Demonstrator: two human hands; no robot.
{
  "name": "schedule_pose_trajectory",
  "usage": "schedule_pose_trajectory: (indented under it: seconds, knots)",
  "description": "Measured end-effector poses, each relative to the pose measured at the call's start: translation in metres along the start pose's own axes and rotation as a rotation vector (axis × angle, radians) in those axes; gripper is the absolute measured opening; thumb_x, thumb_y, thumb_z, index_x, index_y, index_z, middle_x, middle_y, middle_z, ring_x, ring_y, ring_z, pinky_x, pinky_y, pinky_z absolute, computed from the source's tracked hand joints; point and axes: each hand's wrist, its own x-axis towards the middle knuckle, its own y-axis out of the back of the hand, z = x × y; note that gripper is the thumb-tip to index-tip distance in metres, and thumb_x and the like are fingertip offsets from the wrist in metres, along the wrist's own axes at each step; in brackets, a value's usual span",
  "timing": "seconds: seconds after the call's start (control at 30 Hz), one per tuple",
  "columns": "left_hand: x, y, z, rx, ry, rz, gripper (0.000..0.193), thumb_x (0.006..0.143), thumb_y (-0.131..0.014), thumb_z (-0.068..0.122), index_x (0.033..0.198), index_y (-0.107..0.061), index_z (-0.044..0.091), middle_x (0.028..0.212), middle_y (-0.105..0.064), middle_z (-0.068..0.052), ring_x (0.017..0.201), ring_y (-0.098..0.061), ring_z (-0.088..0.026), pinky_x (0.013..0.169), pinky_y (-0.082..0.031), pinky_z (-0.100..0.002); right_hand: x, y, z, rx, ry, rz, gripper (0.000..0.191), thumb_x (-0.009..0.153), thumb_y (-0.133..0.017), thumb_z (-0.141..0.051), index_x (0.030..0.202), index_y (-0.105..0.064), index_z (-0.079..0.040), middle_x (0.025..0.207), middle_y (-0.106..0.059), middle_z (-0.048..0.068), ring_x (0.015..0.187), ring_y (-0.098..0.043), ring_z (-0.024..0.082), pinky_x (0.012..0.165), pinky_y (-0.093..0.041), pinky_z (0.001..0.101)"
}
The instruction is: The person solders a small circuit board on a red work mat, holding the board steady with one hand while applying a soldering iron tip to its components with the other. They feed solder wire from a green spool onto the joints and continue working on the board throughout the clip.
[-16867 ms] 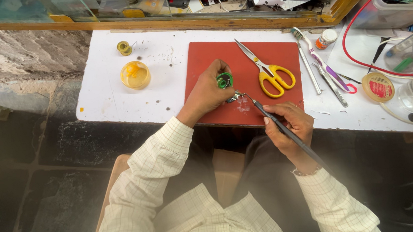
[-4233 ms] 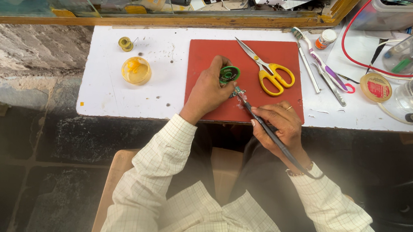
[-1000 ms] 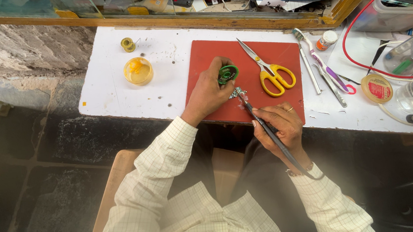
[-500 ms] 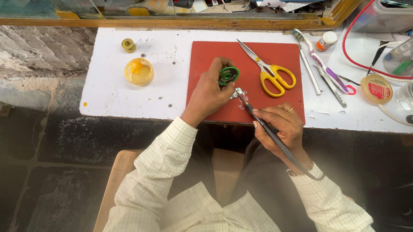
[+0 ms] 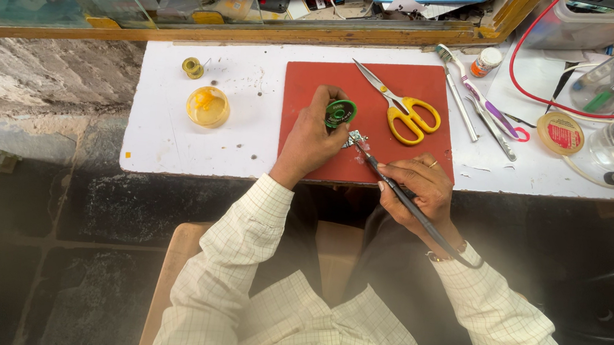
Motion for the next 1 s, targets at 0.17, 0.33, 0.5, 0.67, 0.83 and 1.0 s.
schedule_pose_trajectory:
  seconds: [0.17, 0.33, 0.5, 0.67, 0.83, 1.0]
  knots:
    - [-0.0005, -0.0005, -0.0002, -0.004, -0.011, -0.003, 0.038, 0.087, -0.066, 0.001, 0.12, -0.047, 0.004, 0.106, -0.069, -0.013, 0.097, -0.075, -0.028, 0.082, -0.06, -0.039, -0.0003, 0.0005, -0.0003, 0.01, 0.008, 0.001, 0.025, 0.078, -0.076, -0.005, 0.103, -0.076, -0.002, 0.091, -0.075, 0.008, 0.076, -0.063, 0.019, 0.074, -0.049, 0.0304]
    - [-0.0003, -0.0004, 0.0007, 0.008, 0.011, -0.008, 0.038, 0.087, -0.066, 0.002, 0.12, -0.047, 0.004, 0.104, -0.069, -0.013, 0.095, -0.075, -0.028, 0.08, -0.059, -0.039, 0.0005, -0.0007, -0.0008, 0.004, 0.004, 0.001, 0.025, 0.079, -0.079, -0.005, 0.104, -0.076, -0.002, 0.091, -0.075, 0.008, 0.073, -0.06, 0.018, 0.072, -0.048, 0.0303]
    - [0.0004, -0.0007, 0.0018, 0.043, 0.023, -0.006, 0.038, 0.087, -0.067, 0.003, 0.119, -0.047, 0.006, 0.1, -0.07, -0.014, 0.091, -0.075, -0.031, 0.077, -0.058, -0.041, 0.002, -0.001, -0.0031, -0.005, 0.001, -0.001, 0.025, 0.081, -0.08, -0.005, 0.106, -0.076, -0.002, 0.091, -0.074, 0.007, 0.073, -0.059, 0.018, 0.072, -0.048, 0.0302]
    - [0.0016, -0.0008, 0.0017, 0.092, 0.034, -0.008, 0.038, 0.087, -0.067, 0.004, 0.119, -0.048, 0.007, 0.098, -0.071, -0.014, 0.088, -0.074, -0.034, 0.074, -0.056, -0.044, 0.0035, -0.001, -0.0056, -0.004, -0.025, -0.029, 0.027, 0.082, -0.08, -0.006, 0.108, -0.075, -0.003, 0.094, -0.075, 0.007, 0.074, -0.058, 0.018, 0.071, -0.048, 0.03]
    - [0.0021, 0.0, -0.0007, 0.097, 0.019, 0.004, 0.039, 0.085, -0.067, 0.003, 0.119, -0.047, 0.007, 0.098, -0.07, -0.014, 0.089, -0.073, -0.035, 0.073, -0.056, -0.044, 0.0046, -0.0019, -0.0045, -0.006, -0.028, -0.038, 0.027, 0.081, -0.081, -0.006, 0.107, -0.076, -0.003, 0.094, -0.076, 0.007, 0.074, -0.058, 0.017, 0.071, -0.048, 0.0301]
    - [0.0047, 0.0025, -0.0035, 0.093, 0.014, 0.007, 0.039, 0.085, -0.067, 0.002, 0.119, -0.047, 0.006, 0.097, -0.07, -0.014, 0.087, -0.073, -0.035, 0.073, -0.056, -0.044, 0.0065, -0.005, -0.0015, 0.01, -0.025, -0.032, 0.027, 0.081, -0.081, -0.006, 0.107, -0.075, -0.003, 0.095, -0.075, 0.007, 0.077, -0.059, 0.018, 0.071, -0.05, 0.0281]
